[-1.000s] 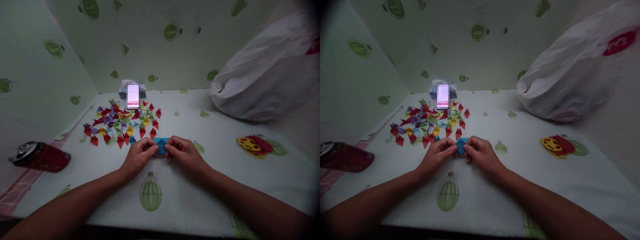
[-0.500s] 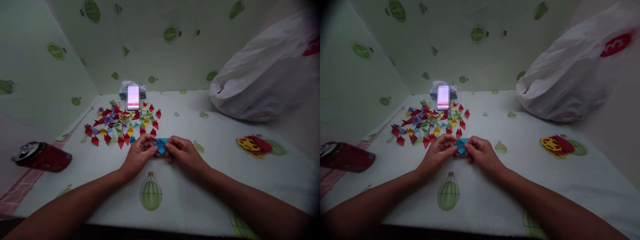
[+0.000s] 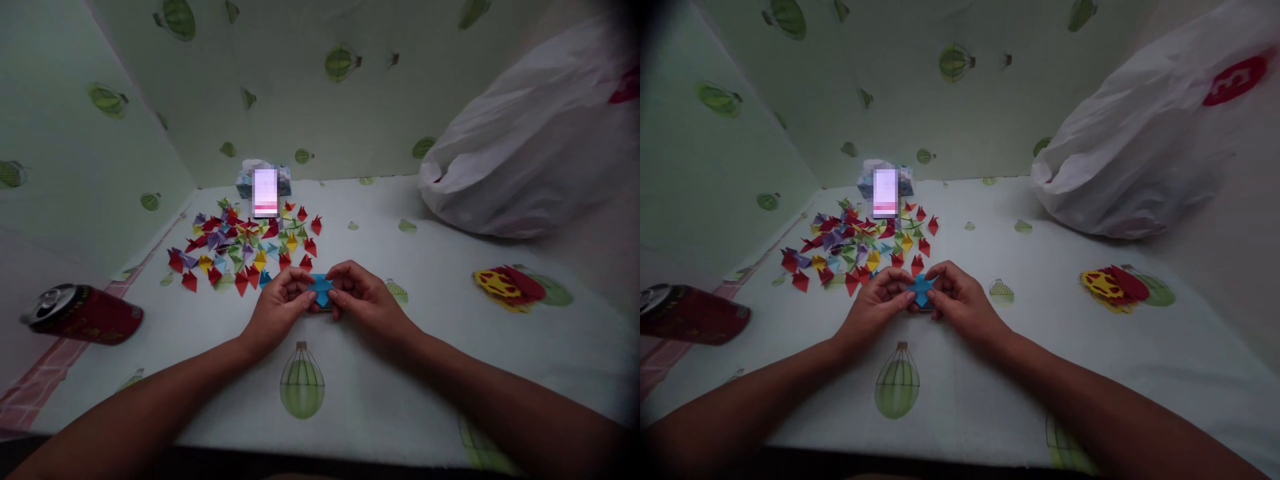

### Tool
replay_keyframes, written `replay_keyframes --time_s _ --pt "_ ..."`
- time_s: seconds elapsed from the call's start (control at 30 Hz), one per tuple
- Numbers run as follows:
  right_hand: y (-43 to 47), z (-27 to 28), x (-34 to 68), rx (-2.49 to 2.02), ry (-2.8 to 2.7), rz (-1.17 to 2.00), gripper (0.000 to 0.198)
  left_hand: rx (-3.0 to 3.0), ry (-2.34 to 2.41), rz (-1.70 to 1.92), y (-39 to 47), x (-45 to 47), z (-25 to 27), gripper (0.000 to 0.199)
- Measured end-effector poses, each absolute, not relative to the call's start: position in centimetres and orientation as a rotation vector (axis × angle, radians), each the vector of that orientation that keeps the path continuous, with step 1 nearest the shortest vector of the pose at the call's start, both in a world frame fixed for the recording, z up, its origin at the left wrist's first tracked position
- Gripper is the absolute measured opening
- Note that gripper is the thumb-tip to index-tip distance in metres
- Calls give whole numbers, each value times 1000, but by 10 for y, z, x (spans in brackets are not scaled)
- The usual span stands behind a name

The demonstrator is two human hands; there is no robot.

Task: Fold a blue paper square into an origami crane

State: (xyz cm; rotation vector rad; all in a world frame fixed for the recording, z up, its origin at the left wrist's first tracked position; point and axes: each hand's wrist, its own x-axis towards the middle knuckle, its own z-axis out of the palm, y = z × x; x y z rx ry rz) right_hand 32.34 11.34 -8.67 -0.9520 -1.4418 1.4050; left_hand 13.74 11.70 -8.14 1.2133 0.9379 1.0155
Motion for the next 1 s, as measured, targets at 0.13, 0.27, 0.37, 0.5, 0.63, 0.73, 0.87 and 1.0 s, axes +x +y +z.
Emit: replay_keyframes --time_s 0.13,0.27,0.37,0.5,0.63,0.73,0.87,1.0 --pt "113 -87 324 -955 -1433 1424 19 1213 938 1016 117 137 -81 25" --pt "114 -88 324 -960 -1427 1427 20 1198 931 1022 117 137 -81 32" --pt "114 -88 324 -950 -1440 1422 19 1197 930 1002 117 138 -81 30" --pt "114 -88 325 -927 -1442 1404 18 1205 929 997 116 138 -80 24" --pt "113 -87 325 -910 -1464 1401 18 1223 925 1024 116 139 -80 24" --pt "112 -86 325 -916 -1494 1365 15 1237 919 1032 116 139 -79 25" --pt "112 -86 325 -942 -1497 1358 14 1241 934 1032 115 139 -78 23" --pt "112 -87 325 -925 -1490 1358 18 1239 942 1021 116 138 -77 24"
